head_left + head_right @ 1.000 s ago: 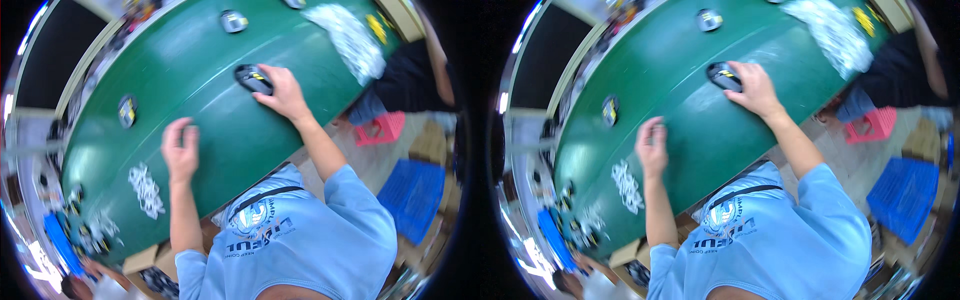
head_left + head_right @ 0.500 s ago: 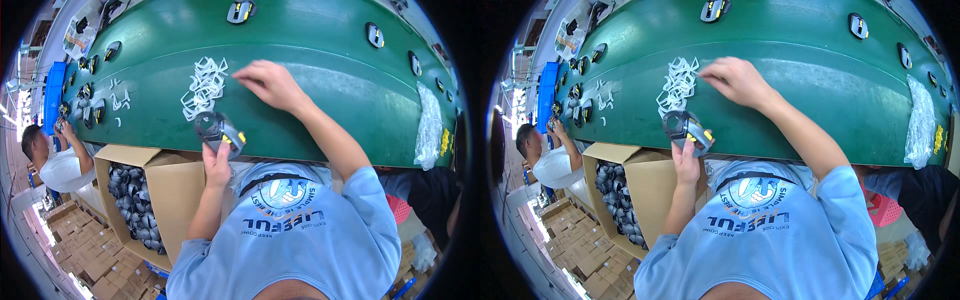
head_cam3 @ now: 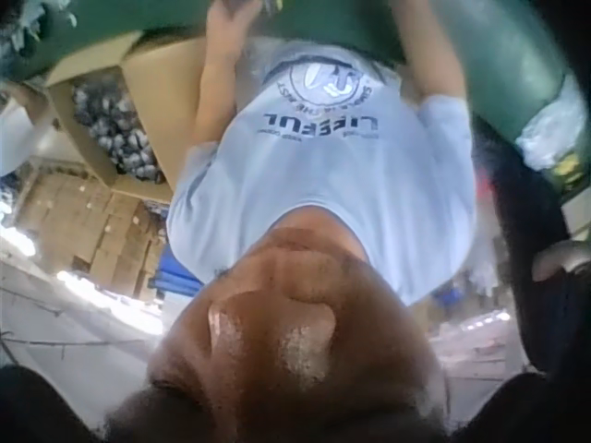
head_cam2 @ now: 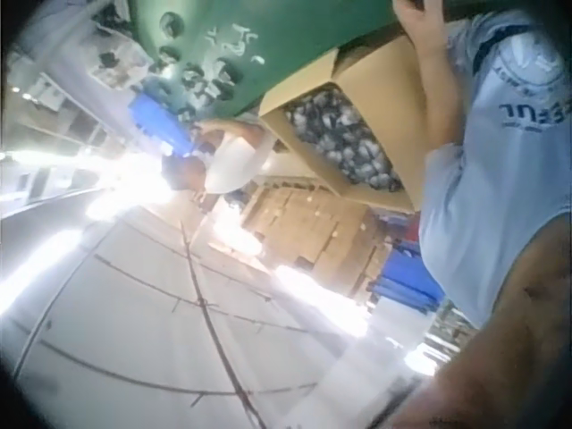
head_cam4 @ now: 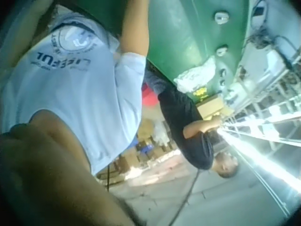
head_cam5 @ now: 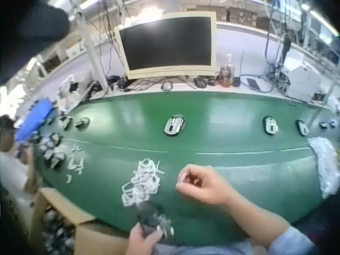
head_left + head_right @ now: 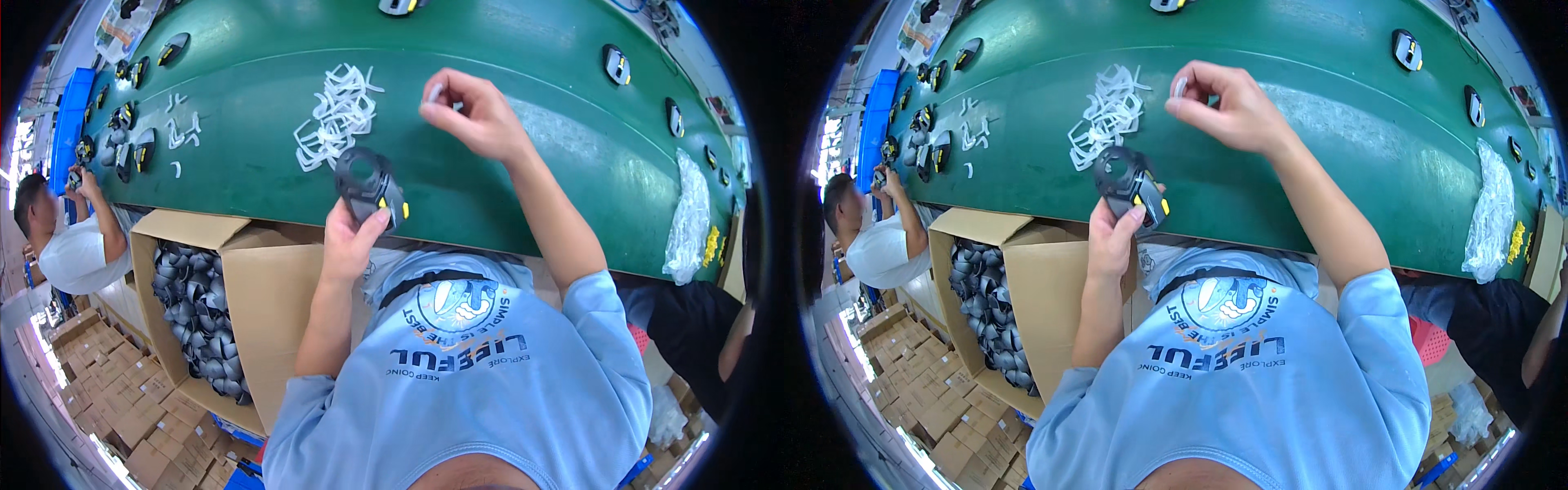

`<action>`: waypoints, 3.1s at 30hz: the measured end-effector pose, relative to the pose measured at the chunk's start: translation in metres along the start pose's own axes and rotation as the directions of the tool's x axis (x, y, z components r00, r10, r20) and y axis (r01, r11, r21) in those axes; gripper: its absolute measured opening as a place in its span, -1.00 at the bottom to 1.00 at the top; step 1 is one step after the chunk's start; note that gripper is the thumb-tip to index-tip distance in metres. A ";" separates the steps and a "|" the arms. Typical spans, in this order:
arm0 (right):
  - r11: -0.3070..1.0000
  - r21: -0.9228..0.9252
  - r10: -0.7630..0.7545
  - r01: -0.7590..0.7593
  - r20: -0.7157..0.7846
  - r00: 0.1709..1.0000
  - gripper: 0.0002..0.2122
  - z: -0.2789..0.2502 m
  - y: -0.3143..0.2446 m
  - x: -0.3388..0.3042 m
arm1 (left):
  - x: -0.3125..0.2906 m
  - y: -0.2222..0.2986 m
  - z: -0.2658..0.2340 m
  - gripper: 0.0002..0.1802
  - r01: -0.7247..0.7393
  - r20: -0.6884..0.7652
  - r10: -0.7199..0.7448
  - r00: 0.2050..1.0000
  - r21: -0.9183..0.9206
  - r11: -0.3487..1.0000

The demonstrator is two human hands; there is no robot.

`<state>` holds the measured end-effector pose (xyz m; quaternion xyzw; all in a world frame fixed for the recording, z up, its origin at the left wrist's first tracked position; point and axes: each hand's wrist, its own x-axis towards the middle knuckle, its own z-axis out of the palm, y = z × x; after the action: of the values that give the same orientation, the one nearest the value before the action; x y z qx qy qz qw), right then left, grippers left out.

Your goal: The person assembles computer mice by retrieving cover parts from a box, attaching plastic strips and top covers onto mouse bodies by hand, and placing the assembled mice onto the conveyor table.

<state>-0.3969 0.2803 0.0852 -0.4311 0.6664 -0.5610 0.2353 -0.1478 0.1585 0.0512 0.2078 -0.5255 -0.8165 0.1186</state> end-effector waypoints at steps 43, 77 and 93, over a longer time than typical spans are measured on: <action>0.938 0.341 -0.014 0.065 -0.149 0.989 -0.89 0.025 0.008 -0.087 | 0.049 -0.034 0.024 -0.39 0.101 0.079 -0.117 0.990 0.175 0.979; 0.950 -0.265 -0.179 0.166 -0.028 0.983 -0.86 0.008 0.002 -0.090 | 0.049 -0.013 0.044 -0.76 0.141 0.152 -0.154 0.976 0.089 0.986; 0.550 0.817 0.340 -0.171 -0.031 0.940 -0.56 0.055 0.016 -0.103 | 0.046 0.000 0.054 -0.77 0.031 0.132 -0.033 0.991 0.019 0.999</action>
<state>-0.3054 0.3366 0.0381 -0.1217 0.4150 -0.7977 0.4204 -0.2141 0.1834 0.0609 0.1626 -0.5355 -0.8259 0.0687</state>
